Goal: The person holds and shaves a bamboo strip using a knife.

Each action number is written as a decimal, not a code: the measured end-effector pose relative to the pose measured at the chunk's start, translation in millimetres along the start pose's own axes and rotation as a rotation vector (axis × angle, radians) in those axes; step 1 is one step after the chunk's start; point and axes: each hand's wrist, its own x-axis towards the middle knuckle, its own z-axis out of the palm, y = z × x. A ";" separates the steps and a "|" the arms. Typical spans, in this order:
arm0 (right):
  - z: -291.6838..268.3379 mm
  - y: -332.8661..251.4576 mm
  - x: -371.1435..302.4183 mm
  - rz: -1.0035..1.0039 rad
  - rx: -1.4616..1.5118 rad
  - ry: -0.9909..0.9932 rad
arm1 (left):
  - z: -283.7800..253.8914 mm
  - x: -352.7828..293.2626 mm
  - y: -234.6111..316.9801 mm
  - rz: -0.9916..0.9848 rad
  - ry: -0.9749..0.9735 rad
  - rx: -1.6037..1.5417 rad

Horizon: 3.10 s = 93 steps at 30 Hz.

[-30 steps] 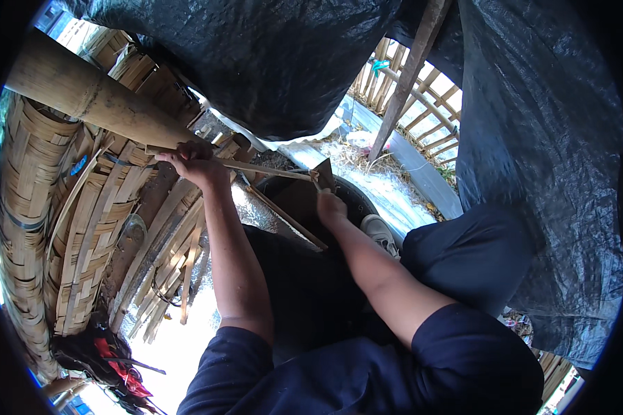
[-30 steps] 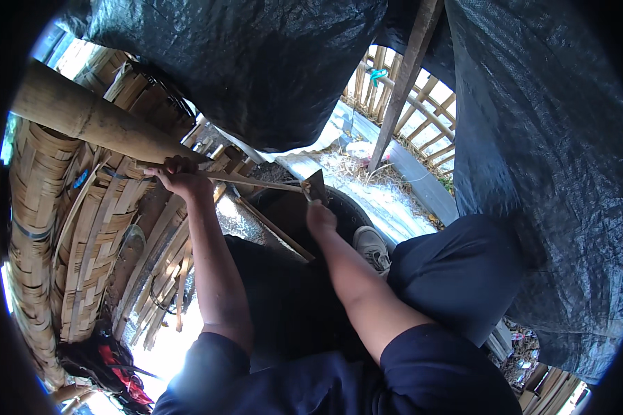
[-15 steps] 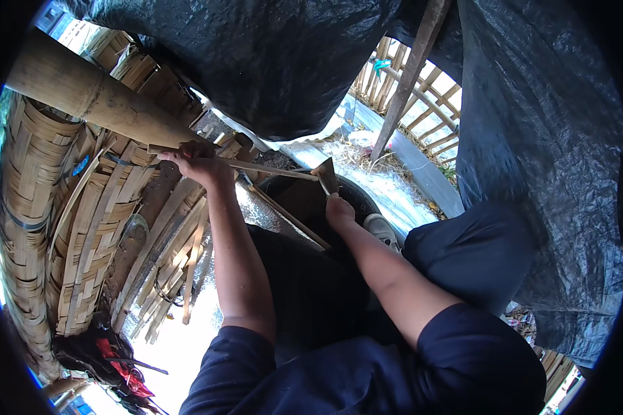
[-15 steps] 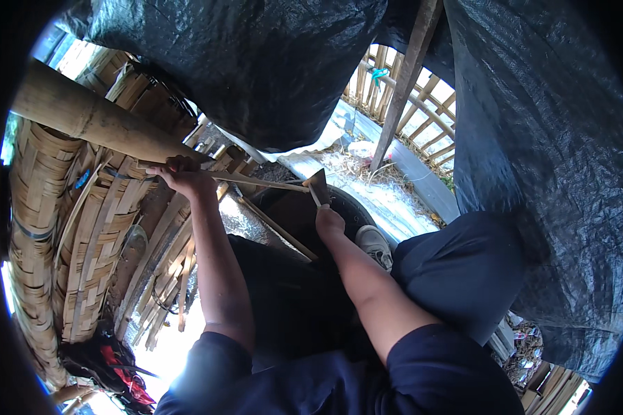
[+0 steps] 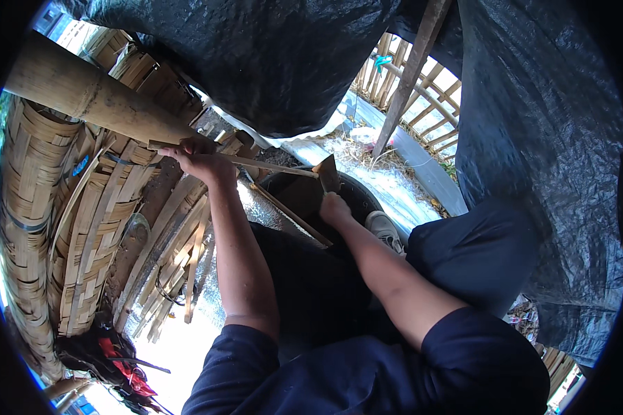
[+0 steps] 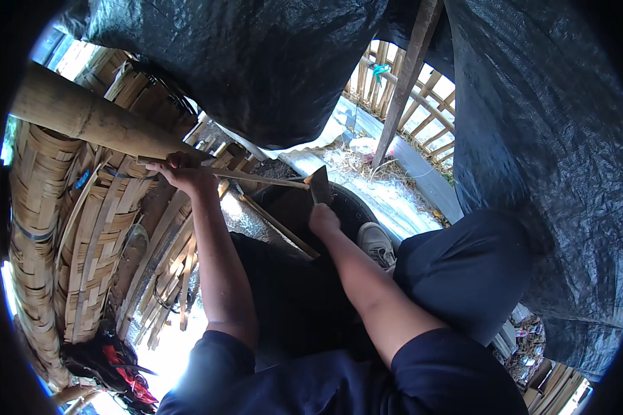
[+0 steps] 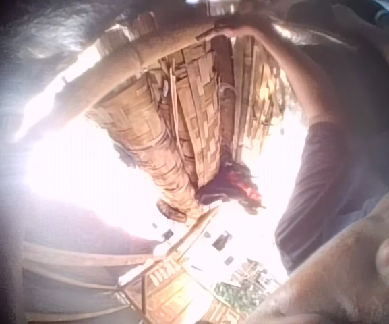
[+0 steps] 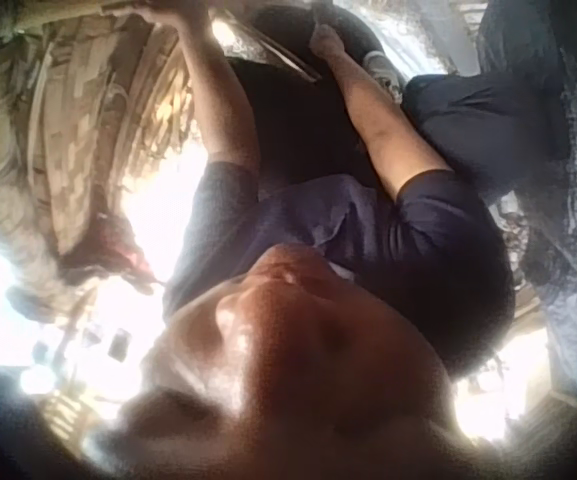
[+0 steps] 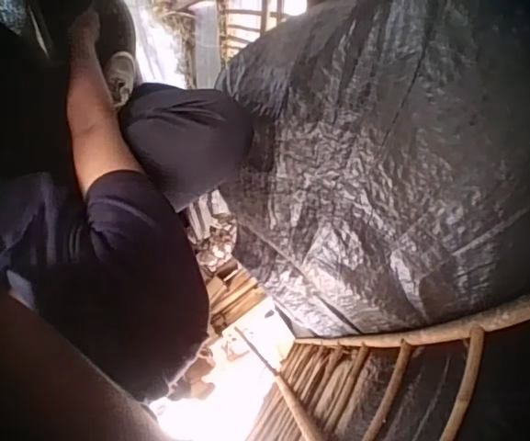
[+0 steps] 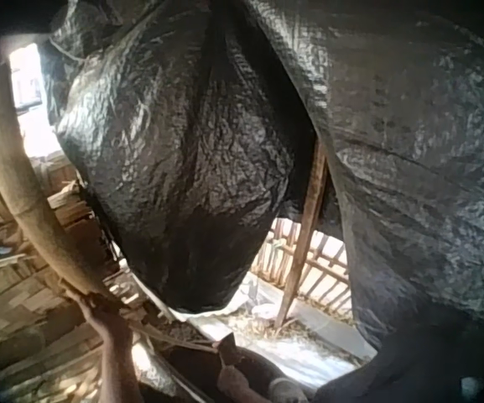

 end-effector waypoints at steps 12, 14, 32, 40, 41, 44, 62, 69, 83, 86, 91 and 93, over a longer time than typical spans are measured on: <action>-51.3 -41.5 18.2 0.214 0.264 -0.022 | 6.5 -2.5 -2.6 0.052 -0.466 -0.049; -58.0 -59.1 11.1 0.085 0.252 0.003 | 18.5 -17.9 1.7 -0.068 -0.458 -0.094; -77.8 -141.6 -13.3 -0.361 0.101 0.241 | 4.0 -7.5 -7.9 -0.217 -0.629 -0.206; -48.0 -71.0 8.1 -0.364 0.247 0.498 | 14.8 -17.6 -3.6 -0.360 -0.863 -0.245; -52.2 -83.1 5.3 -0.368 0.248 0.491 | 7.4 -13.3 -7.2 -0.312 -0.823 -0.270; -83.9 -149.9 -18.1 -0.288 0.197 0.182 | 2.5 -13.2 -4.1 -0.218 -0.588 -0.180; -78.8 -157.0 -17.7 -0.476 0.438 0.274 | -0.6 -11.5 0.3 -0.191 -0.491 -0.173; -66.8 -92.5 11.9 -0.246 0.366 0.250 | -2.7 -6.8 -8.8 -0.275 -0.483 -0.238; -76.5 -106.8 2.3 -0.167 0.187 0.101 | -0.4 -5.3 -11.5 -0.232 -0.583 -0.242; -85.9 -160.6 -24.5 -0.356 0.203 0.194 | -4.6 -3.9 -4.5 -0.230 -0.546 -0.222; -48.8 -84.5 -11.2 -0.226 0.300 0.223 | -2.6 -5.6 -3.8 -0.240 -0.572 -0.230; -41.4 -20.3 3.2 -0.050 0.173 0.128 | -7.8 1.1 -10.4 -0.287 -0.600 -0.292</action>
